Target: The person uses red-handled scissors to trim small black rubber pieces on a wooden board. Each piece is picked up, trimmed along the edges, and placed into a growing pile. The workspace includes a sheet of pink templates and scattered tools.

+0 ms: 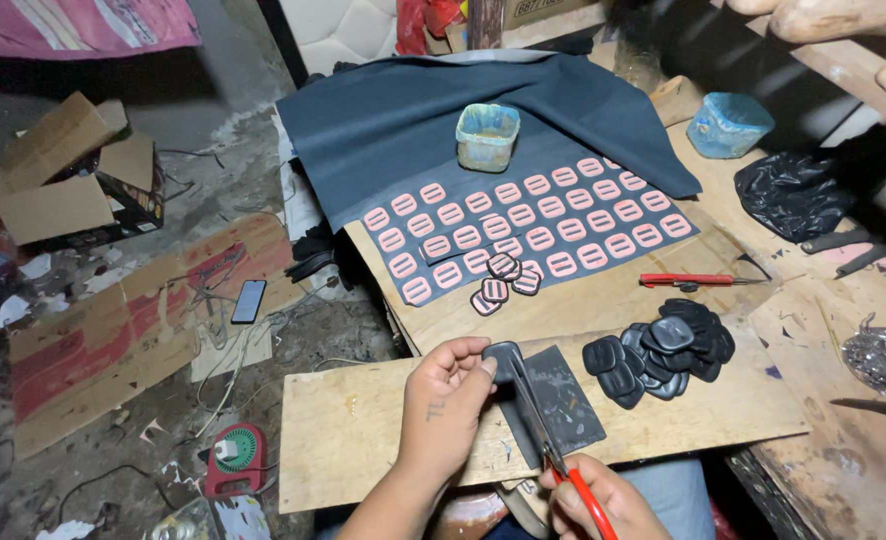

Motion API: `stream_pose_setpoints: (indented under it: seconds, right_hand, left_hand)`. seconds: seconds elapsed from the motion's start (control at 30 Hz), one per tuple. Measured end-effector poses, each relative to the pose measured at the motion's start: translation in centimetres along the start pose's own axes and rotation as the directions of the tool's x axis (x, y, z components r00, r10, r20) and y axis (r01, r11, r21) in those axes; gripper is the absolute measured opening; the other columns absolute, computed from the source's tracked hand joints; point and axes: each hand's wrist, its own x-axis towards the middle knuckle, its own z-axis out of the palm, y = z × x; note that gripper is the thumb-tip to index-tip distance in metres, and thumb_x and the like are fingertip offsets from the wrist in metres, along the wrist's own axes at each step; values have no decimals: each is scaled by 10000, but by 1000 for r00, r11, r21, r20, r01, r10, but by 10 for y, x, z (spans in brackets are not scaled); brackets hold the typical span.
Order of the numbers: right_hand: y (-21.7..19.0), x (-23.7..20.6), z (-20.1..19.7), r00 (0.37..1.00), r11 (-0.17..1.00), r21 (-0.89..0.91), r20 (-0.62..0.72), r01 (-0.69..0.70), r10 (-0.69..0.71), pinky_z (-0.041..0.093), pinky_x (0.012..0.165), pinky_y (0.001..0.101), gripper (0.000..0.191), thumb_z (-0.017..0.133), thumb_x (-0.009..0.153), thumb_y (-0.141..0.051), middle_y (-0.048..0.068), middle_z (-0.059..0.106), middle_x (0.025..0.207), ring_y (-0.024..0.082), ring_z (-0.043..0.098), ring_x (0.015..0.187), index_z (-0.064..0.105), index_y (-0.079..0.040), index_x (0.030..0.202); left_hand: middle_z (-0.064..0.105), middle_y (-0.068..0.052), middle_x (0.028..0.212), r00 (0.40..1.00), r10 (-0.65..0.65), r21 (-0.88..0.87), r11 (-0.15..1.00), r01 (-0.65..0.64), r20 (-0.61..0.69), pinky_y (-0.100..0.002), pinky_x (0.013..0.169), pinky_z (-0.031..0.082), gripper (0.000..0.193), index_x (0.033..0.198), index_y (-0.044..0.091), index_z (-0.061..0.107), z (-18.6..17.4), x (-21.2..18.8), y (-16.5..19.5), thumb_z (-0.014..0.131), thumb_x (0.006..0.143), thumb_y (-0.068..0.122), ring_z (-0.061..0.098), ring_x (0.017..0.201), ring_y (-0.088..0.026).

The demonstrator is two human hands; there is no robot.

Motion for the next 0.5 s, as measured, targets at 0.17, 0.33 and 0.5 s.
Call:
stream_pose_setpoints:
  seconds: [0.17, 0.33, 0.5]
  right_hand:
    - [-18, -7, 17, 991, 992, -51, -74, -112, 108, 466, 568, 273, 317, 627, 933, -278, 68, 636, 714, 147, 582, 603, 638, -32, 1132]
    - [-27, -10, 18, 961, 949, -156, -53, -275, 270, 485, 584, 260, 325, 640, 930, -318, 37, 632, 741, 133, 593, 611, 631, -63, 1131]
    - [-28, -9, 13, 974, 974, -69, 51, -218, 221, 449, 533, 246, 339, 657, 914, -340, 39, 621, 716, 116, 574, 572, 643, -76, 1126]
  left_hand:
    - [671, -30, 833, 995, -97, -88, 991, 96, -6, -227, 677, 497, 199, 1093, -25, 657, -9, 1, 3, 670, 904, 38, 603, 716, -90]
    - [672, -27, 821, 995, -103, -120, 987, 103, 7, -228, 671, 472, 185, 1080, -18, 669, -17, 0, 4, 653, 908, 48, 587, 722, -90]
    - [659, -10, 827, 996, -86, -83, 993, 89, 29, -221, 691, 472, 188, 1090, -7, 674, -23, -1, 4, 652, 914, 53, 573, 738, -75]
